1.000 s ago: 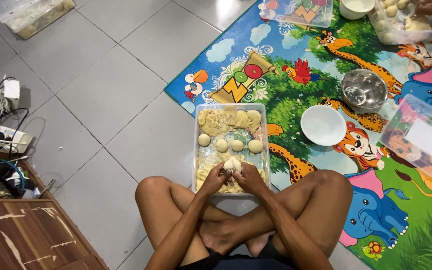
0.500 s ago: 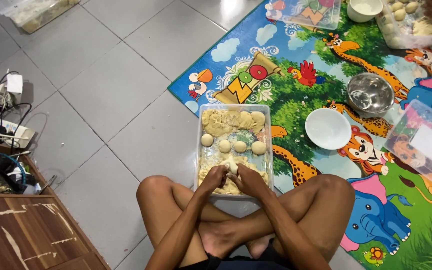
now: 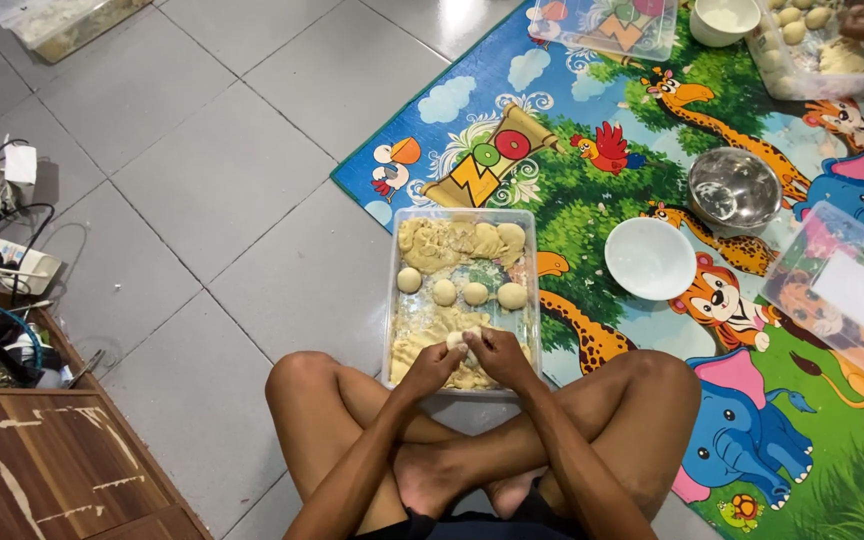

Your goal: Shaping portions of dough into small uniform balls and arranging them in a plastic container

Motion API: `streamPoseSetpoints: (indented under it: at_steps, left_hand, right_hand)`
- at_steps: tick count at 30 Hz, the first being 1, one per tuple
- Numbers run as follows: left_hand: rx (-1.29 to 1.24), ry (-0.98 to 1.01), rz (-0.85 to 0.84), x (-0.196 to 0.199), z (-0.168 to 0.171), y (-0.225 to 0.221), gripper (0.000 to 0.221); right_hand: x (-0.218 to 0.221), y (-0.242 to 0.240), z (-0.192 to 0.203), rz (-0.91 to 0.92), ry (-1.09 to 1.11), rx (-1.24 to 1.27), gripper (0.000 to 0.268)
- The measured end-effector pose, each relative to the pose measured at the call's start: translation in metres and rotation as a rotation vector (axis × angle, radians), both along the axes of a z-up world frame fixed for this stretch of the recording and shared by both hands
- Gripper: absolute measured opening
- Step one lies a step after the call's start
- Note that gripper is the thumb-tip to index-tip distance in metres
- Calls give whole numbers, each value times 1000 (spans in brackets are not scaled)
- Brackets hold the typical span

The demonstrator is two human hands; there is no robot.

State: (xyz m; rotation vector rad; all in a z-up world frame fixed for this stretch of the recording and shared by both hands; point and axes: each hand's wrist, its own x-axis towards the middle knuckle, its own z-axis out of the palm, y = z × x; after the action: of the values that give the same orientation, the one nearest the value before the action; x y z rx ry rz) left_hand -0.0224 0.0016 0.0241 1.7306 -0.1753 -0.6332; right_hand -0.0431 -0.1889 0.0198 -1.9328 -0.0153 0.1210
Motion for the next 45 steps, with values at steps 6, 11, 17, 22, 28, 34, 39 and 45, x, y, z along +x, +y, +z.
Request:
streamPoseSetpoints:
  at_steps: [6, 11, 17, 22, 28, 34, 39, 45]
  left_hand:
    - [70, -33, -27, 14, -13, -2, 41]
    - [-101, 222, 91, 30, -36, -2, 38]
    - [-323, 135, 155, 34, -23, 6, 28]
    - [-401, 144, 267, 39, -40, 3, 17]
    - [-496, 205, 335, 36, -29, 11, 18]
    - [-410, 84, 206, 25, -49, 23, 31]
    - [-268, 100, 266, 21, -51, 14, 45]
    - [-258, 322, 227, 27, -60, 4, 35]
  right_hand:
    - [9, 3, -7, -179, 39, 37, 56]
    - [11, 22, 46, -122, 61, 238, 45]
    - [11, 15, -28, 49, 183, 475, 17]
    - [11, 15, 0, 57, 140, 319, 19]
    - [16, 12, -23, -114, 271, 232, 27]
    - [10, 37, 2, -31, 276, 290, 38]
    - [14, 20, -13, -134, 292, 379, 49]
    - [12, 11, -26, -188, 252, 465, 52]
